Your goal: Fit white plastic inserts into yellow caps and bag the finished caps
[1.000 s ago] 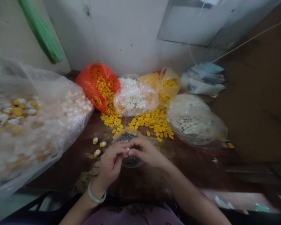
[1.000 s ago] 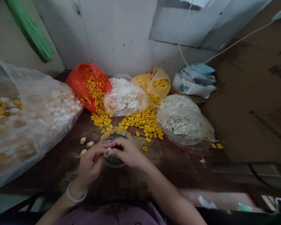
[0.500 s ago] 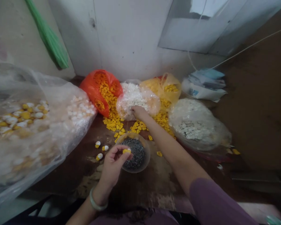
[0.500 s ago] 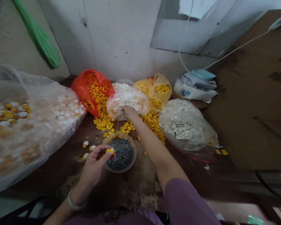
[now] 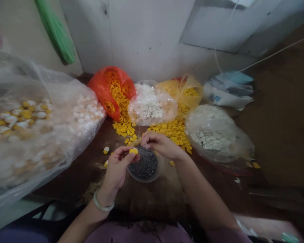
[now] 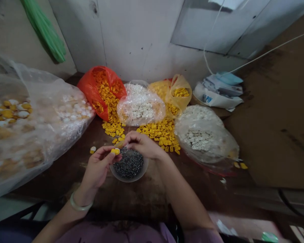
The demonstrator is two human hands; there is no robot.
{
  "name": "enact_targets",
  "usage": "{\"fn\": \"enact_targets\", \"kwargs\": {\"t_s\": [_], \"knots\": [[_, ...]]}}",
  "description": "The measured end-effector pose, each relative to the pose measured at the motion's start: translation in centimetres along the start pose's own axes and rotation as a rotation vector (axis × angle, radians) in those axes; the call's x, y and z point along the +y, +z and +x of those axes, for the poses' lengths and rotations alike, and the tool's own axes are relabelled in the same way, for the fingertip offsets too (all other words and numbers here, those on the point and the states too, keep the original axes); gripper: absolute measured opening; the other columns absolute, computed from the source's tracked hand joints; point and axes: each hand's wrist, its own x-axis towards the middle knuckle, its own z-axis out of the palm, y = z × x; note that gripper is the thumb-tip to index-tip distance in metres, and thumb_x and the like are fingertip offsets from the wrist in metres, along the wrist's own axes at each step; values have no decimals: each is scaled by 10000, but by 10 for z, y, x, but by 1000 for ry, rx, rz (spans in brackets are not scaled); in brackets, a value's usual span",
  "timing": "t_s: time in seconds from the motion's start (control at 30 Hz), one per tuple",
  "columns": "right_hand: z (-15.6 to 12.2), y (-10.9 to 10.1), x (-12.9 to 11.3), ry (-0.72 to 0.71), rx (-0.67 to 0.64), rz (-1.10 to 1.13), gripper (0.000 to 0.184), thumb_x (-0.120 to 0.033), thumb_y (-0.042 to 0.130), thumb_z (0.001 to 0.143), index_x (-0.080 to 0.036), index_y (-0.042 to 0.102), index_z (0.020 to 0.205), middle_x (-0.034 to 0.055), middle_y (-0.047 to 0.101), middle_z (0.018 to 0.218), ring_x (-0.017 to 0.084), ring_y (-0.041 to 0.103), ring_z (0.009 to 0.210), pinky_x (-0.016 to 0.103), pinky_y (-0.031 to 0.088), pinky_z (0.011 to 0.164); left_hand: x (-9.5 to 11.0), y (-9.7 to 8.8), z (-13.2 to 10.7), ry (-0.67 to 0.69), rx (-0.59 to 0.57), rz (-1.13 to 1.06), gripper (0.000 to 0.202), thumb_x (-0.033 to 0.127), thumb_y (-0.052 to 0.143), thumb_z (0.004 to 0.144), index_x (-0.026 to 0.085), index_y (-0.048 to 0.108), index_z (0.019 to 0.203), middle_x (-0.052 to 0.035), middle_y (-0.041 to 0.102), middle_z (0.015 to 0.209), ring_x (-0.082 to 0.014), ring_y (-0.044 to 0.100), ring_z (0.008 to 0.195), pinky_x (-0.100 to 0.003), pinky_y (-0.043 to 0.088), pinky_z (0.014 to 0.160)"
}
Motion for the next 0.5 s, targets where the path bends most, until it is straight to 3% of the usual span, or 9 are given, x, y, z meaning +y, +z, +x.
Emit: {"fn": "enact_targets", "kwargs": {"t_s": [0.07, 0.17, 0.3, 0.5], "knots": [[-16, 10, -20, -94, -48, -37, 161, -51, 586, 838, -190, 665, 818, 29, 647, 945, 156, 619, 944, 319, 502, 869, -2, 1, -1, 13, -10, 45, 375, 298, 912, 496, 148, 721, 783, -14, 738, 719, -129, 678, 622, -240, 578, 639], [-29, 23, -36, -112, 45, -189, 288, 5, 514, 851, -215, 659, 967, 46, 665, 1050, 174, 608, 1046, 349, 498, 916, -4, 2, -5, 30, -28, 96, 309, 208, 884, 510, 153, 724, 769, 1, 728, 699, -115, 661, 626, -216, 558, 636], [-38, 42, -32, -129, 211, -316, 347, -36, 517, 873, -229, 604, 1148, 63, 692, 1119, 205, 630, 1073, 392, 517, 928, -2, 4, -8, 67, -32, 134, 273, 160, 857, 506, 155, 724, 744, -5, 735, 718, -120, 657, 659, -217, 544, 662], [-48, 71, -19, -180, 517, -363, 288, -103, 510, 910, -242, 621, 1136, 51, 739, 993, 190, 695, 934, 343, 580, 822, -1, 3, -13, 86, -11, 127, 284, 172, 872, 485, 160, 703, 712, 3, 732, 710, -115, 649, 667, -205, 534, 662]]}}
